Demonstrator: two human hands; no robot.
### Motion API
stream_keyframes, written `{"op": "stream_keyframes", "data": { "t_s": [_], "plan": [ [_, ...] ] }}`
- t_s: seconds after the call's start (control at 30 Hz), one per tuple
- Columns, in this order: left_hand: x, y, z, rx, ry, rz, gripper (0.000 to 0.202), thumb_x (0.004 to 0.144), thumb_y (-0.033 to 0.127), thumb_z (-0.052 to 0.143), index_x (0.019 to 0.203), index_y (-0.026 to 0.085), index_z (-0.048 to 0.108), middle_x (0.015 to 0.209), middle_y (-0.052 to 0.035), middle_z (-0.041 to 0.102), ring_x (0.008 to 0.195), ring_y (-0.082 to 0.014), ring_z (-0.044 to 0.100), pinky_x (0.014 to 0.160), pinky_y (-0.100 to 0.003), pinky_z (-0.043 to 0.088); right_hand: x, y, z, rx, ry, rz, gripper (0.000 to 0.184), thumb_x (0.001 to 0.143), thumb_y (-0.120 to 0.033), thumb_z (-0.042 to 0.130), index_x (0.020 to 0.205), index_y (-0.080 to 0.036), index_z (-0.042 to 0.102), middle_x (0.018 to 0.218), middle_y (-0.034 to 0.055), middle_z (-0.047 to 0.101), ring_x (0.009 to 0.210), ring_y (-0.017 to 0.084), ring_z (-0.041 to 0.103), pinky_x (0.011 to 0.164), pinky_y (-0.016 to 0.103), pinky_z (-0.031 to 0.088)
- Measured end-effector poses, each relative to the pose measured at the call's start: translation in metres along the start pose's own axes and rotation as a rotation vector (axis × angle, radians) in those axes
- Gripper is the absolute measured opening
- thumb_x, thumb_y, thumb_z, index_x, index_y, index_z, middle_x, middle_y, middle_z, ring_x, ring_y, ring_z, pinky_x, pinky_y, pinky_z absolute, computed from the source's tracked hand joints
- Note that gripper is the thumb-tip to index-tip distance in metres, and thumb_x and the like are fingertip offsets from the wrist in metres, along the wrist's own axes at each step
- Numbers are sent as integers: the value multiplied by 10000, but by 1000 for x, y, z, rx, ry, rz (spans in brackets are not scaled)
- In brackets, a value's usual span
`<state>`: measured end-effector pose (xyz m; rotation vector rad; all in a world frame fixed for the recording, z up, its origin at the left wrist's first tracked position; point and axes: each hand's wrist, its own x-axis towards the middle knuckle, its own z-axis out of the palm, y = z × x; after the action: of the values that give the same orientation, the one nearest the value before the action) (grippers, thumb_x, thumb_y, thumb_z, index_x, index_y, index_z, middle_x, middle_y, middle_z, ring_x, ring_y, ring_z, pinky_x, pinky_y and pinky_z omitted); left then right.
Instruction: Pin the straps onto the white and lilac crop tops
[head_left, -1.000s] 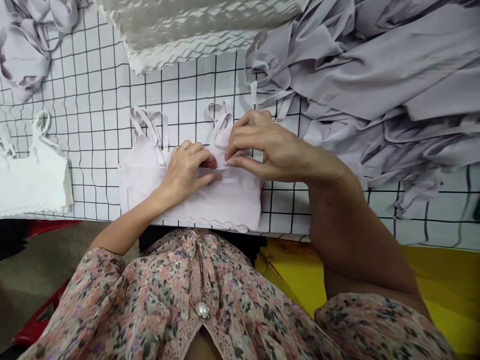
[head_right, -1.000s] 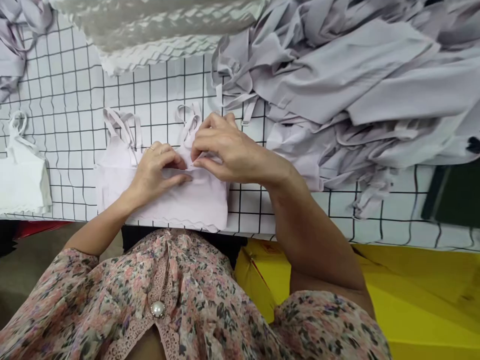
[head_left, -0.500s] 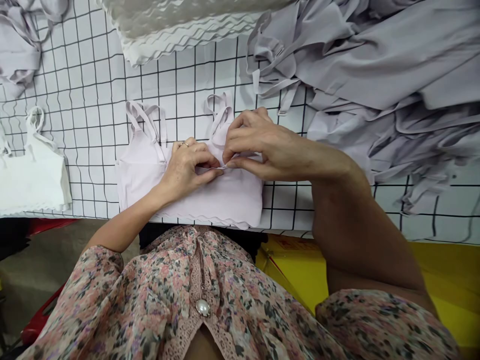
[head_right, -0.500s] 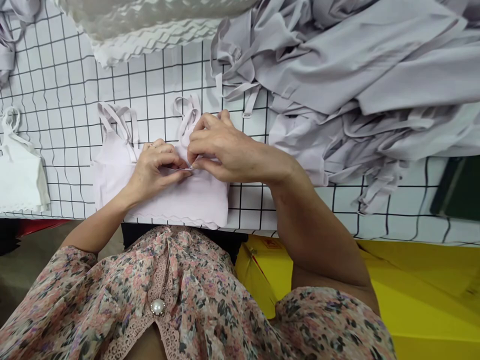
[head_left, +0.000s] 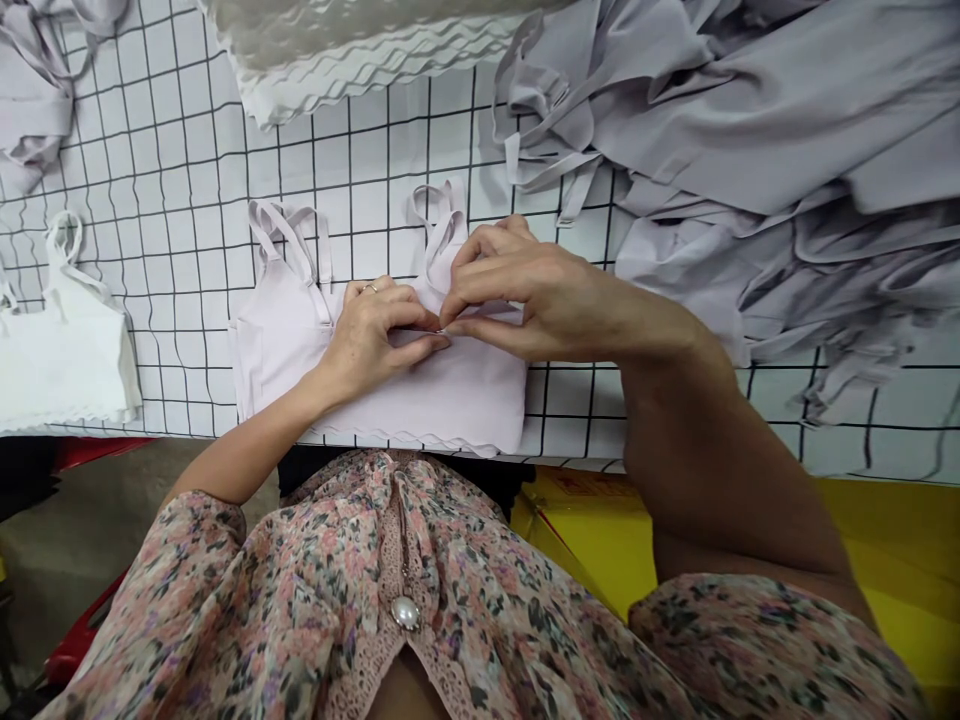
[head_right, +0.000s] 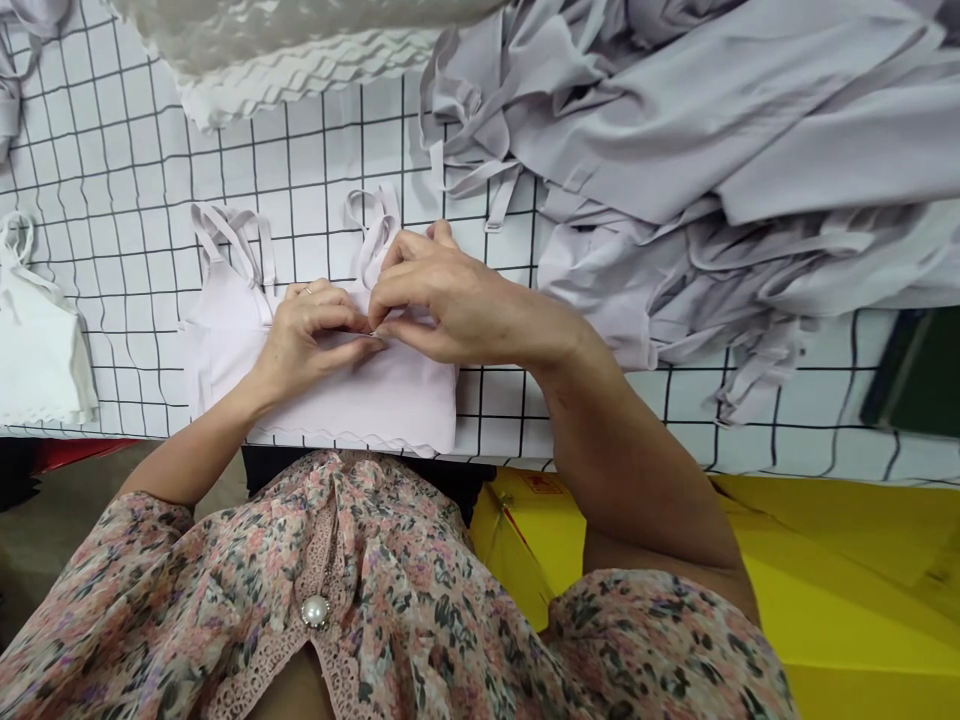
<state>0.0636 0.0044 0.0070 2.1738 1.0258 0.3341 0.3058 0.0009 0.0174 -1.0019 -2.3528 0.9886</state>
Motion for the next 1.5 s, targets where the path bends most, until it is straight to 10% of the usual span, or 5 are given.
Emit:
{"op": "stream_keyframes", "data": {
  "t_s": [1.5],
  "plan": [
    [-18, 2, 6, 25, -38, 61, 164, 1044, 324, 669, 990, 277, 817, 909, -1, 754, 931, -207, 600, 1062, -448, 330, -9, -12, 3, -123, -91, 22, 268, 1056, -288, 494, 899, -270, 710, 845, 60, 653, 1092, 310, 579, 1065, 576, 392]
  ]
}}
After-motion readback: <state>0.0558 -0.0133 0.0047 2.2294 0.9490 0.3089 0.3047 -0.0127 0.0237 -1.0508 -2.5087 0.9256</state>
